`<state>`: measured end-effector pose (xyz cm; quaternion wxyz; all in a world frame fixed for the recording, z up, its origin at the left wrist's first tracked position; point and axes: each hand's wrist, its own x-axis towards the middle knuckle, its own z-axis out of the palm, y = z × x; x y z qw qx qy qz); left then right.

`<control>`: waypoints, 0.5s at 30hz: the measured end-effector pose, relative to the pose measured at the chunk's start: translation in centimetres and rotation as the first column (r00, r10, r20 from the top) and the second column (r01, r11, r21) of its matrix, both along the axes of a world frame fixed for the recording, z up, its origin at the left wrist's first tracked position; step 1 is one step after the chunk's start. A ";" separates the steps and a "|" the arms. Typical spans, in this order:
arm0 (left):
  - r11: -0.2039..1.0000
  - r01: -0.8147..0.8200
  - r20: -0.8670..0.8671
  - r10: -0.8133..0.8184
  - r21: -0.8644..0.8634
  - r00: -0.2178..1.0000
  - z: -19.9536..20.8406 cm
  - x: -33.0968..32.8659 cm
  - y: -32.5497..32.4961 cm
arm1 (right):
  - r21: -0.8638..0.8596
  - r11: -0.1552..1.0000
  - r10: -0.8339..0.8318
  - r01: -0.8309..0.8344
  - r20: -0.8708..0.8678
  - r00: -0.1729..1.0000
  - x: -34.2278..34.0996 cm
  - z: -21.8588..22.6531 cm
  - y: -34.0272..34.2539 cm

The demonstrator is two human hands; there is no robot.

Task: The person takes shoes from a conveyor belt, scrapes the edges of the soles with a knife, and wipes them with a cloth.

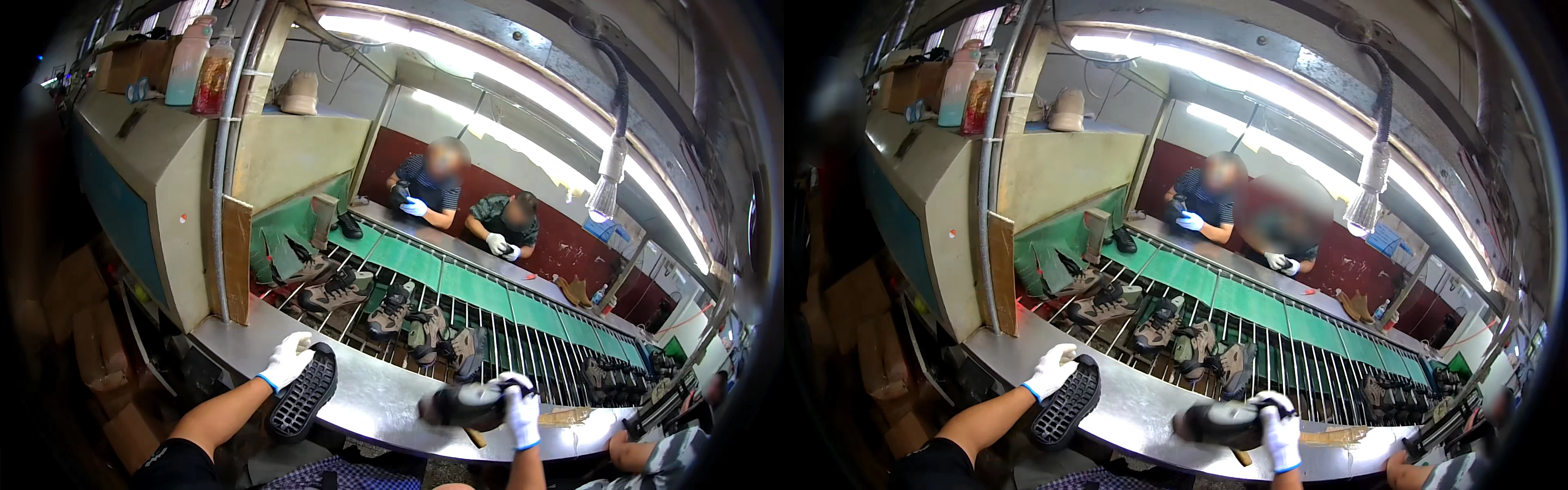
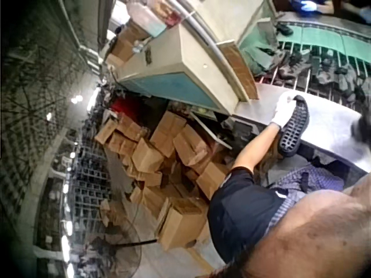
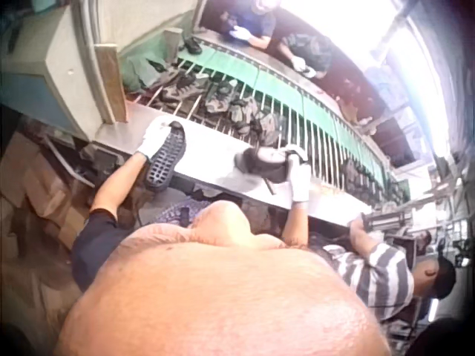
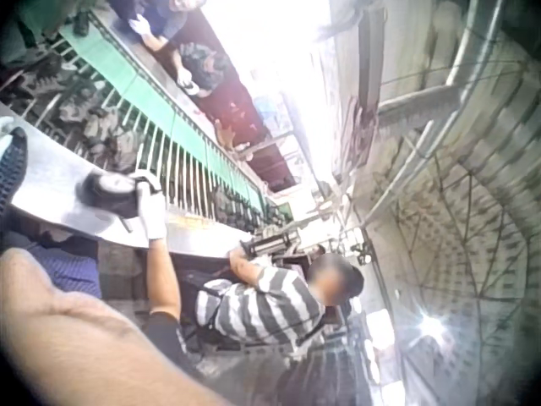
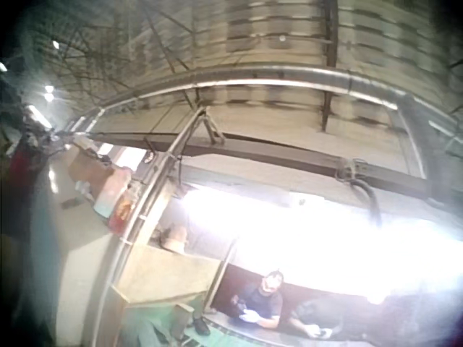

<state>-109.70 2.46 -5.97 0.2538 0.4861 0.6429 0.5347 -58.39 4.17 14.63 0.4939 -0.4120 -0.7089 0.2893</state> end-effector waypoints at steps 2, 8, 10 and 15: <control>0.997 0.056 0.020 -0.055 -0.055 0.998 -0.1 0.2 0.4 | -0.012 1.000 -0.021 0.020 -0.056 0.998 -2.3 -5.1 -1.9; 0.965 0.251 -0.233 -0.262 -0.078 0.936 0.7 -1.6 1.8 | -0.309 0.930 0.248 -0.201 0.122 0.961 -6.5 -13.4 -10.9; 0.921 0.366 -0.368 -0.390 -0.135 0.844 2.8 -0.7 3.5 | -0.160 0.943 0.326 -0.291 0.275 0.905 -6.3 -12.0 -13.6; 0.709 0.677 -0.270 -0.703 -0.197 0.658 3.6 -1.7 9.2 | -0.198 0.962 0.228 -0.190 0.192 0.954 -7.0 -16.1 -16.0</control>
